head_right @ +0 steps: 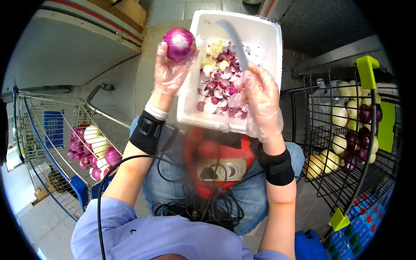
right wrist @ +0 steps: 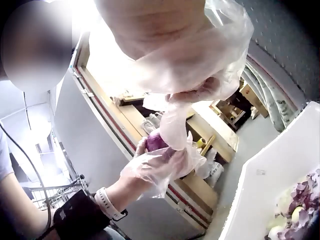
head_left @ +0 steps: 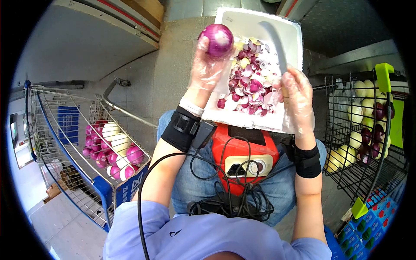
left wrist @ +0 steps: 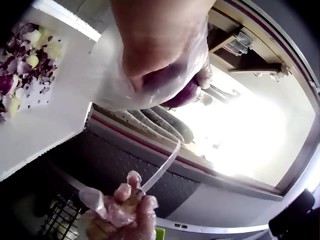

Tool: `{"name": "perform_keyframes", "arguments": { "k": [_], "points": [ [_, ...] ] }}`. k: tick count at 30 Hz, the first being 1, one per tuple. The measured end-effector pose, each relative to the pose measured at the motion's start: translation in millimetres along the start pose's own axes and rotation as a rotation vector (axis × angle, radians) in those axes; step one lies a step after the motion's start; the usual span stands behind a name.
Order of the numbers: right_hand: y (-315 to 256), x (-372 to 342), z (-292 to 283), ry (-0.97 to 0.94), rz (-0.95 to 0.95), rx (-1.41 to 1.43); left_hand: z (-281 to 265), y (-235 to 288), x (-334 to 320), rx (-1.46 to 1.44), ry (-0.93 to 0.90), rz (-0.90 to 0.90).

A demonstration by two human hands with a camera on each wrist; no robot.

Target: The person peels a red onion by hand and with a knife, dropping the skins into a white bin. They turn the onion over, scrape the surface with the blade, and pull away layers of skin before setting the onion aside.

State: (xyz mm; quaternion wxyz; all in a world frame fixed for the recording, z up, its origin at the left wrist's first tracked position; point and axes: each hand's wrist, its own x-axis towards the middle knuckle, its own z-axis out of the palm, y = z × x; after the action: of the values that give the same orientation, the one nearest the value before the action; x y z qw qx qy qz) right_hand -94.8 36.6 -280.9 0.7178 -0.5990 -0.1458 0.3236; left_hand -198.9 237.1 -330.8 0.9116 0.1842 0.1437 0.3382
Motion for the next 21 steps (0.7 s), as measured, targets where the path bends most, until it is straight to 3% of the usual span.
{"name": "perform_keyframes", "arguments": {
  "k": [2,3,4,8,9,14,18,21],
  "points": [
    [-7.4,5.7,-8.7,-0.102,0.039,-0.092,12.7,-5.7,-5.9,0.159,-0.034,0.051],
    [-6.1,6.1,-6.3,-0.089,0.019,-0.084,15.1,-5.2,-7.1,0.307,-0.125,0.039],
    [-3.7,5.6,-3.0,-0.072,-0.001,-0.076,18.4,-11.4,-13.1,0.476,-0.084,0.065],
    [10.1,11.2,2.1,-0.073,0.076,0.026,20.6,-44.1,-27.5,0.604,-0.191,0.006],
    [3.4,7.7,3.0,-0.090,0.100,-0.074,21.7,-47.9,-30.3,0.579,-0.227,-0.020],
    [9.7,15.2,-11.9,-0.064,0.149,0.013,39.0,-35.5,-36.1,0.310,-0.286,-0.255],
    [2.0,15.7,-11.3,-0.115,0.120,0.031,40.4,-34.1,-31.3,0.392,-0.360,-0.209],
    [5.9,16.3,-15.3,-0.174,0.132,-0.004,33.1,-31.1,-35.4,0.327,-0.262,-0.334]
  ]
}}
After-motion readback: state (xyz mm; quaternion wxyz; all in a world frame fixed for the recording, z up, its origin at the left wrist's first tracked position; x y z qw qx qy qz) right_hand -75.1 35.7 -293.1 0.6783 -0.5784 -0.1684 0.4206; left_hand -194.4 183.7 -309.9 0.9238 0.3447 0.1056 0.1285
